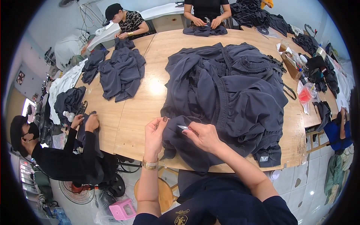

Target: Inspecting gray pants and clipping loose threads with small thread clippers.

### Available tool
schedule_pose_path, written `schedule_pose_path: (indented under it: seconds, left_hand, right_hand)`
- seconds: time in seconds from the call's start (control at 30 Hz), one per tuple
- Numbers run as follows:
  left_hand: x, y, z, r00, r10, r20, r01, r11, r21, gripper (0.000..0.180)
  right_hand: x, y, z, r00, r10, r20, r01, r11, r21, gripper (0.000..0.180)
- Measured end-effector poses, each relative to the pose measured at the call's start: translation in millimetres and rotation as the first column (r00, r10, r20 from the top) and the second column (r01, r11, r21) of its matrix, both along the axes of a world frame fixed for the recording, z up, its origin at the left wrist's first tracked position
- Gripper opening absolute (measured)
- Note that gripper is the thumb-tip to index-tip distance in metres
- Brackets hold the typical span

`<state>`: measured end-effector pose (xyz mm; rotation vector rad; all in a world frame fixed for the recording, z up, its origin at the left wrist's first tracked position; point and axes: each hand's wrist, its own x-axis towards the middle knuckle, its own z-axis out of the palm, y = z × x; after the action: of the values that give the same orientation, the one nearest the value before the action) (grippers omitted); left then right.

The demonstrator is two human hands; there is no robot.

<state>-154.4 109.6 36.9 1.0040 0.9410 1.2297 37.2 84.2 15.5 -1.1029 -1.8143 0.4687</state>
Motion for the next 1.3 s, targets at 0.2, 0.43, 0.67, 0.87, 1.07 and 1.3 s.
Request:
schedule_pose_path:
  seconds: [0.2,0.43,0.67,0.87,1.07,1.3]
  left_hand:
    - [3.0,-6.0,7.9,0.997,0.006,-0.08,-0.004,1.0,0.028,0.017]
    - [1.6,-6.9,5.6,0.995,-0.009,-0.102,0.012,0.999,0.032,0.017]
    - [4.0,-7.9,7.9,0.995,-0.012,-0.101,0.014,1.0,0.021,0.017]
    - [0.6,-4.7,1.9,1.0,-0.022,0.018,0.022,0.999,-0.043,0.017]
    - [1.7,-4.9,1.5,0.997,-0.034,0.066,0.038,0.997,-0.07,0.017]
    - [2.3,-6.9,1.3,0.998,-0.023,0.059,0.027,0.998,-0.062,0.016]
  right_hand:
    - [1.9,2.8,7.9,0.992,-0.001,0.125,-0.006,0.998,0.059,0.028]
    - [1.3,6.0,8.9,0.99,0.003,0.142,-0.02,0.993,0.113,0.031]
    - [2.9,9.3,8.6,0.983,-0.021,0.182,-0.014,0.982,0.188,0.03]
    - [6.0,7.0,5.1,0.986,-0.017,0.168,-0.009,0.989,0.15,0.03]
    - [3.6,7.9,4.8,0.987,-0.006,0.163,-0.02,0.987,0.158,0.03]
    - [2.2,10.2,3.9,0.997,0.024,0.078,-0.038,0.982,0.185,0.029]
